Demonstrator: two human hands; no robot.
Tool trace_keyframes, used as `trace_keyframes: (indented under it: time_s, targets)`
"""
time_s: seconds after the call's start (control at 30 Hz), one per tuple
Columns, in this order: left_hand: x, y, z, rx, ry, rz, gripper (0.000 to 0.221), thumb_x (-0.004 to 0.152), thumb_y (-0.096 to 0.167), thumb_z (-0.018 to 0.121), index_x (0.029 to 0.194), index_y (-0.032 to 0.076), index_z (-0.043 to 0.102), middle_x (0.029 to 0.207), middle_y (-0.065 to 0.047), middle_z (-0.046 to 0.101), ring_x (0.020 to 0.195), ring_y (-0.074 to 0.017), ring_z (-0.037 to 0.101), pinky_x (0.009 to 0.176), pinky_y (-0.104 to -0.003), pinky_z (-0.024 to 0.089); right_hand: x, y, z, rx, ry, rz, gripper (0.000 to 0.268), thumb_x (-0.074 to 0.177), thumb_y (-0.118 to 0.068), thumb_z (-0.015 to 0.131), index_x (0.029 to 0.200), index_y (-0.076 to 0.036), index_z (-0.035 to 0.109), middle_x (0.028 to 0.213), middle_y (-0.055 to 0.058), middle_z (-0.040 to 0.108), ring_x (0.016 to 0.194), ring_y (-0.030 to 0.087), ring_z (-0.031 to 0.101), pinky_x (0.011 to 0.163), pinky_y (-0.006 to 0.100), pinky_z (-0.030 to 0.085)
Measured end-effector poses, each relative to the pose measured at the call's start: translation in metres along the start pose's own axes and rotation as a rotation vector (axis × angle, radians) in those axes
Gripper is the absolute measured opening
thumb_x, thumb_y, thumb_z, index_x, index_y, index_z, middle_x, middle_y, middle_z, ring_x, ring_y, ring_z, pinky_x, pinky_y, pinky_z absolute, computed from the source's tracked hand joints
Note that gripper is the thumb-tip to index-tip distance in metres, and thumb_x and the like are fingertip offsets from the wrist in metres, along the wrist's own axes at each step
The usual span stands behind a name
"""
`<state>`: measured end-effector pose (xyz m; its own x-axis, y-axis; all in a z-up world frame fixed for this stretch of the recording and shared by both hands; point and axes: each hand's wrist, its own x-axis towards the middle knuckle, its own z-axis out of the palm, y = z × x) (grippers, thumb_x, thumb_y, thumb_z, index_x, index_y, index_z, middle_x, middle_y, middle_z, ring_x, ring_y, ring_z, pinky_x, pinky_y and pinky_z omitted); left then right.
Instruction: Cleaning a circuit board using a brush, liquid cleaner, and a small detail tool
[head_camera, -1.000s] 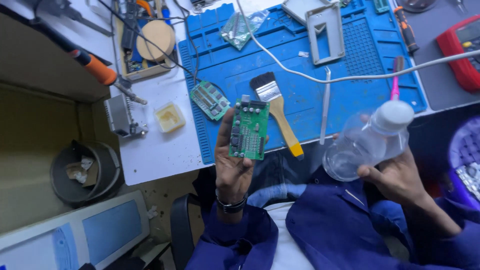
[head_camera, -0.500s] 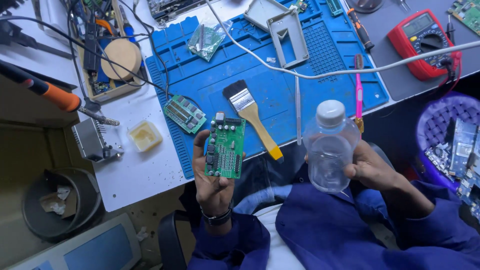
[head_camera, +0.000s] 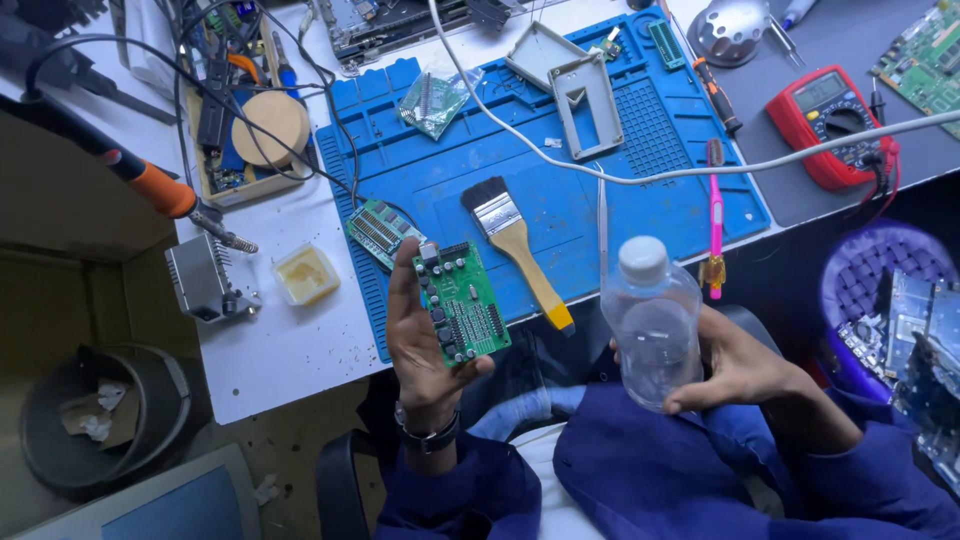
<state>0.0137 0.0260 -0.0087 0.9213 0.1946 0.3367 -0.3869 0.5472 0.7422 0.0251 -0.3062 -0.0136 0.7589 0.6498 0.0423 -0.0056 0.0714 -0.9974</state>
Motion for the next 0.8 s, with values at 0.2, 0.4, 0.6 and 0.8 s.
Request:
trace_keyframes:
  time_s: [0.2, 0.4, 0.6, 0.8]
  targets:
    - [-0.002, 0.012, 0.000, 0.121, -0.060, 0.020, 0.122, 0.072, 0.031, 0.096, 0.163, 0.000, 0.021, 0.160, -0.011, 0.039, 0.145, -0.0251, 0.047, 0.118, -0.037, 0.046, 0.008, -0.055, -0.011, -0.346, 0.400, 0.203, 0.110, 0.052, -0.005, 0.090, 0.151, -0.003, 0.042, 0.141, 0.013, 0.062, 0.129, 0.025, 0.061, 0.109, 0.036, 0.052]
    - [0.012, 0.026, -0.012, 0.770, -0.179, 0.191, 0.107, 0.081, 0.067, 0.072, 0.162, 0.014, 0.028, 0.164, -0.010, 0.034, 0.148, -0.0231, 0.045, 0.128, -0.035, 0.040, 0.026, -0.096, -0.040, -0.331, -0.108, -0.334, 0.090, 0.075, -0.012, 0.092, 0.151, -0.027, 0.047, 0.150, 0.015, 0.056, 0.140, 0.033, 0.061, 0.117, 0.051, 0.057]
    - [0.022, 0.008, -0.019, 0.755, -0.349, 0.301, 0.111, 0.078, 0.064, 0.070, 0.160, 0.003, 0.026, 0.159, -0.017, 0.040, 0.141, -0.0291, 0.052, 0.122, -0.035, 0.045, -0.047, -0.092, -0.036, -0.343, 0.110, -0.376, 0.072, 0.082, -0.025, 0.082, 0.146, -0.027, 0.049, 0.143, 0.009, 0.057, 0.134, 0.026, 0.060, 0.114, 0.045, 0.053]
    - [0.048, 0.011, -0.073, 0.605, -0.625, 0.326, 0.110, 0.078, 0.061, 0.072, 0.160, 0.004, 0.026, 0.159, -0.018, 0.040, 0.142, -0.0303, 0.051, 0.122, -0.037, 0.044, 0.008, -0.061, 0.058, -0.229, 0.112, -0.462, 0.053, 0.091, -0.040, 0.072, 0.139, -0.026, 0.053, 0.134, 0.002, 0.059, 0.126, 0.019, 0.058, 0.109, 0.037, 0.049]
